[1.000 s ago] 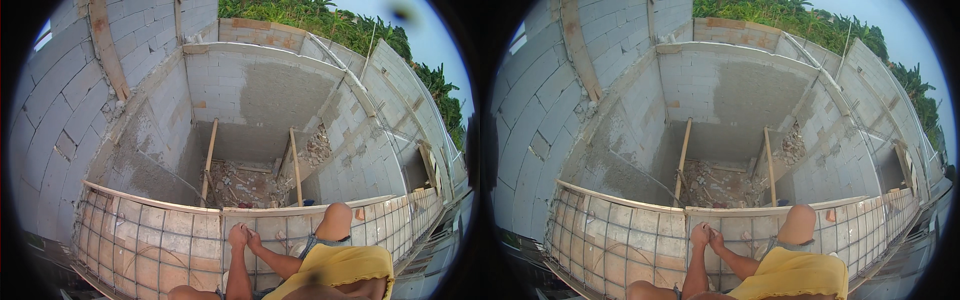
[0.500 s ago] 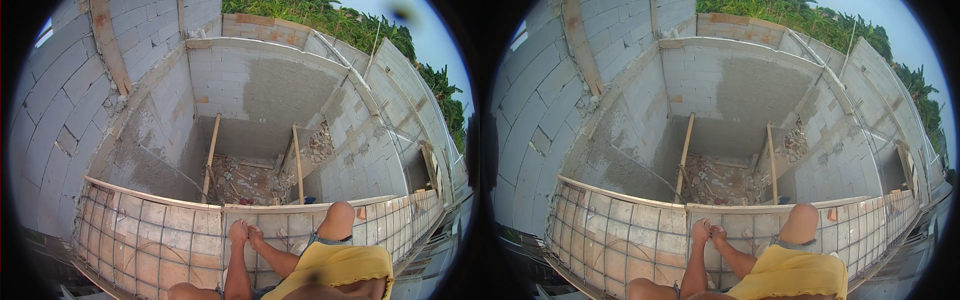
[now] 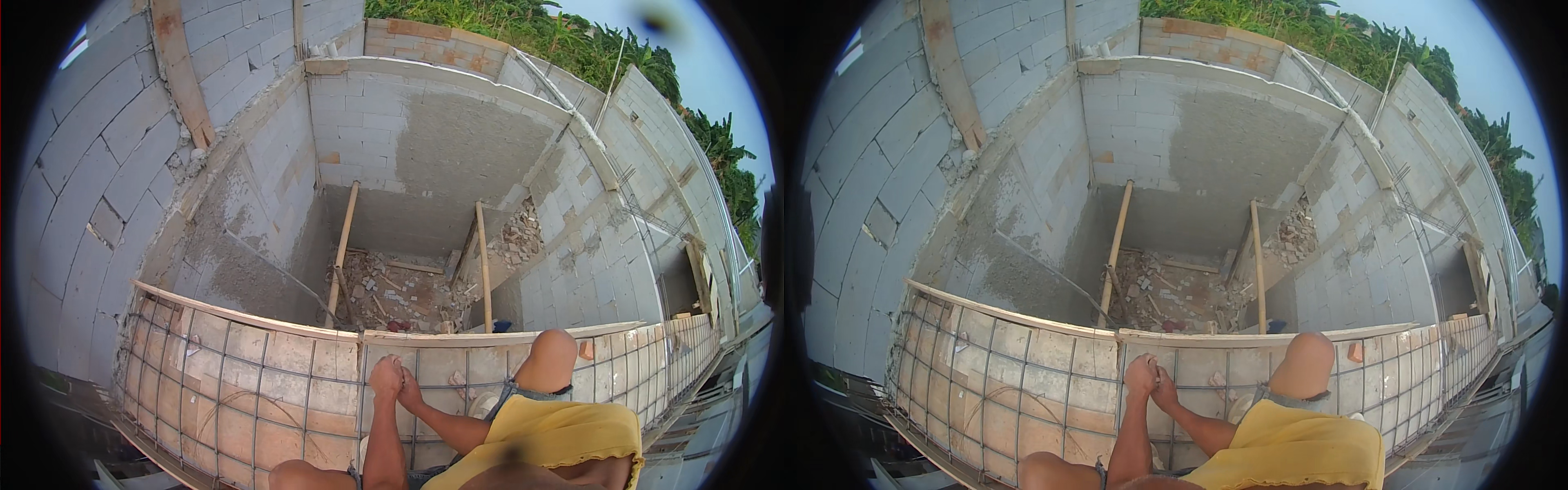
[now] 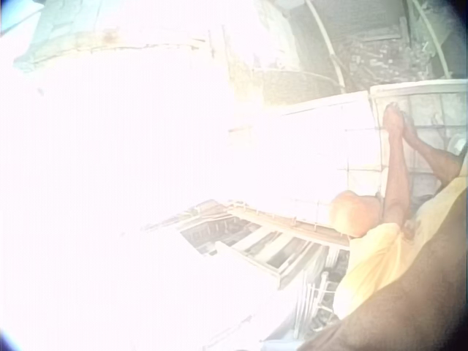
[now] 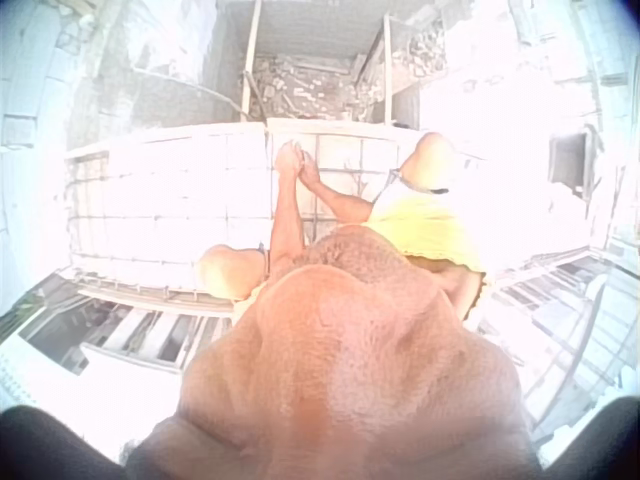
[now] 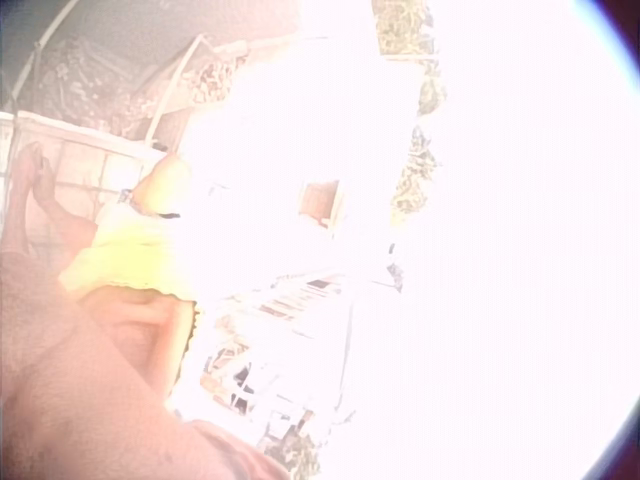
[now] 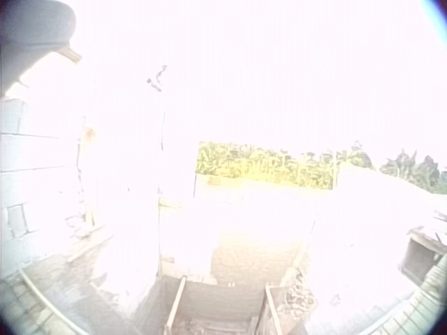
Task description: The person is installing wooden formwork boards and tying rebar with wire to prepare for a concrete beam.
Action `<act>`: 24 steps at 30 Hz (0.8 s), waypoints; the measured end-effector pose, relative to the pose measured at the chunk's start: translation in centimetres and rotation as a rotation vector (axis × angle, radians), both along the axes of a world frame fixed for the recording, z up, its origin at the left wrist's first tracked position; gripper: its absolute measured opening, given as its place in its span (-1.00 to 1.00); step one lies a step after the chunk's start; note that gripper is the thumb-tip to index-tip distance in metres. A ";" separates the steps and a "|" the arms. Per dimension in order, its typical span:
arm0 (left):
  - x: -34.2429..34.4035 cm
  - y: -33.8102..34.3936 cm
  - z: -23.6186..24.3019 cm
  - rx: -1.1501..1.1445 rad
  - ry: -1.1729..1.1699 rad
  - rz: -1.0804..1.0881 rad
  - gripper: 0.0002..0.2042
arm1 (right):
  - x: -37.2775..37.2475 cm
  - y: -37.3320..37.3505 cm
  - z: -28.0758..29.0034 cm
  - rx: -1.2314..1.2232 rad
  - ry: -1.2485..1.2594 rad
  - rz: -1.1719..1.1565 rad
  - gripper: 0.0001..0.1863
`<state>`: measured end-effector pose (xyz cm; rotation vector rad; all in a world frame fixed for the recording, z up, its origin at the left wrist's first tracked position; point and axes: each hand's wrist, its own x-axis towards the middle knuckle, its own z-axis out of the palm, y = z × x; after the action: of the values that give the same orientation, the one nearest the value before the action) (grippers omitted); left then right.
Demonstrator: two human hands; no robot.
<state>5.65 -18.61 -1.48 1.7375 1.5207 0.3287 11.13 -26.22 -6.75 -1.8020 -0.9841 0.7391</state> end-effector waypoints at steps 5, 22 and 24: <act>0.1 2.9 3.2 -0.061 0.100 -0.199 -0.72 | 2.5 3.3 -2.3 -0.095 0.518 -0.069 -0.82; -35.5 4.1 7.3 -0.099 0.388 0.550 -0.33 | 13.4 0.3 27.9 -0.151 0.467 0.269 -0.36; -31.9 0.4 2.3 -0.149 0.336 0.617 -0.26 | 17.6 -0.9 32.3 0.045 0.418 0.208 -0.36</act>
<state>-26.22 -18.24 0.79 1.2136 2.2573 0.2249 28.71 -27.16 25.57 -1.4369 -0.9025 1.1585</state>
